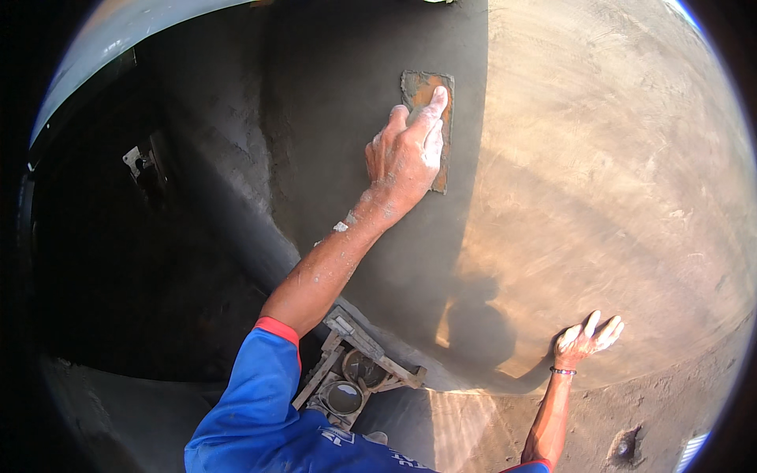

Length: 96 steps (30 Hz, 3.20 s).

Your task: The person smooths wet plaster onto an interior wall using a hand trowel, occasionally dipping the trowel into a bucket of plaster to gather more material.

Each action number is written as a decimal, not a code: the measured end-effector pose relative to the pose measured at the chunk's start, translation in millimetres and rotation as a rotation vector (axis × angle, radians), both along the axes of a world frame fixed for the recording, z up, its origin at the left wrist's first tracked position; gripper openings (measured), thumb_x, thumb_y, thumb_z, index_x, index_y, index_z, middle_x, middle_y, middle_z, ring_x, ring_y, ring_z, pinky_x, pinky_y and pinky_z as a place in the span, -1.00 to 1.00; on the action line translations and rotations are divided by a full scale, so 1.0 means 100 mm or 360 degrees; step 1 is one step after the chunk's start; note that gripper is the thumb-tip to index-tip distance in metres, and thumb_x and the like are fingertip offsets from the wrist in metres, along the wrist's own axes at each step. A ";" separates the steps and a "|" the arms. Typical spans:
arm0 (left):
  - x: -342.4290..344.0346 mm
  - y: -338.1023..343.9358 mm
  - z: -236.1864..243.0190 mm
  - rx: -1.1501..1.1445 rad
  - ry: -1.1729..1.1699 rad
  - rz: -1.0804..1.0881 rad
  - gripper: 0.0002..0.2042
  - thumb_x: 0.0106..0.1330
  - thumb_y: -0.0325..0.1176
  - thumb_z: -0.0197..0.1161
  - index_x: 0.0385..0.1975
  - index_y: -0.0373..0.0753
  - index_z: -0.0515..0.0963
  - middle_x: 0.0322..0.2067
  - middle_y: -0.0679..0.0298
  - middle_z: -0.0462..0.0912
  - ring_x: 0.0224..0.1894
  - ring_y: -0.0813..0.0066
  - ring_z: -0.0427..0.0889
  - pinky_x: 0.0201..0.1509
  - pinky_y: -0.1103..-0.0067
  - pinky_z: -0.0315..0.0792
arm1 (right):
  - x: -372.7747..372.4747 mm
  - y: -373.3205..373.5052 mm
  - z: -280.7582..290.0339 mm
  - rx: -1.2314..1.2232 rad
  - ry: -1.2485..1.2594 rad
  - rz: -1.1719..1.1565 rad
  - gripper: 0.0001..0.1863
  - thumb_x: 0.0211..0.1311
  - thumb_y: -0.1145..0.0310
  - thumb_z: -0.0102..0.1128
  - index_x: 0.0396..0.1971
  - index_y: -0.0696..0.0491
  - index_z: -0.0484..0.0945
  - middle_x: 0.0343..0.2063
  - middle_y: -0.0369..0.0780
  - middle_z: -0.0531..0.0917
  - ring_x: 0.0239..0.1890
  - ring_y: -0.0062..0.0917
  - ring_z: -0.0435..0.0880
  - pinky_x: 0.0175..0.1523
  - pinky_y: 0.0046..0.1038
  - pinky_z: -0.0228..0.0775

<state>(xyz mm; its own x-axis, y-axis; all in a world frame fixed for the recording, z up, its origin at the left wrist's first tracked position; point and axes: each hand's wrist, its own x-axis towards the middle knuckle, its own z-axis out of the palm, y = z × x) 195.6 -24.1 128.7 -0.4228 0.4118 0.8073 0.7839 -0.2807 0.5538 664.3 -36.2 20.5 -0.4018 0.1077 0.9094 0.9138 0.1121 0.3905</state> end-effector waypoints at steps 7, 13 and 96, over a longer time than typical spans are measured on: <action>-0.24 0.08 0.66 0.0117 -0.0189 0.0215 -0.63 0.34 -0.30 0.16 0.17 0.07 0.52 -0.35 0.08 0.53 -0.36 0.06 0.60 -0.29 0.24 0.51 | -0.07 -0.03 0.03 0.0015 0.0016 -0.0029 -0.50 0.46 0.05 -0.27 0.29 -0.11 0.33 0.39 0.05 0.12 0.39 0.10 0.09 0.35 0.15 -0.03; 0.36 -0.05 -0.23 -0.0082 0.0186 -0.0252 -0.56 0.32 -0.36 0.13 0.22 0.08 0.45 -0.31 0.03 0.47 -0.34 -0.01 0.59 -0.25 0.19 0.53 | -0.01 -0.01 0.03 0.0020 -0.0010 -0.0003 -0.51 0.46 0.07 -0.29 0.28 -0.10 0.34 0.38 0.06 0.13 0.38 0.11 0.10 0.35 0.15 -0.02; -1.09 0.43 0.29 0.0369 -0.0268 0.0093 -0.65 0.33 -0.31 0.19 0.12 -0.15 0.54 -0.14 0.07 0.63 -0.09 0.08 0.64 0.03 0.37 0.47 | 0.05 -0.02 0.01 0.0024 -0.0045 -0.0011 -0.43 0.50 -0.04 -0.33 0.33 -0.05 0.31 0.40 0.03 0.13 0.40 0.06 0.09 0.37 0.11 -0.04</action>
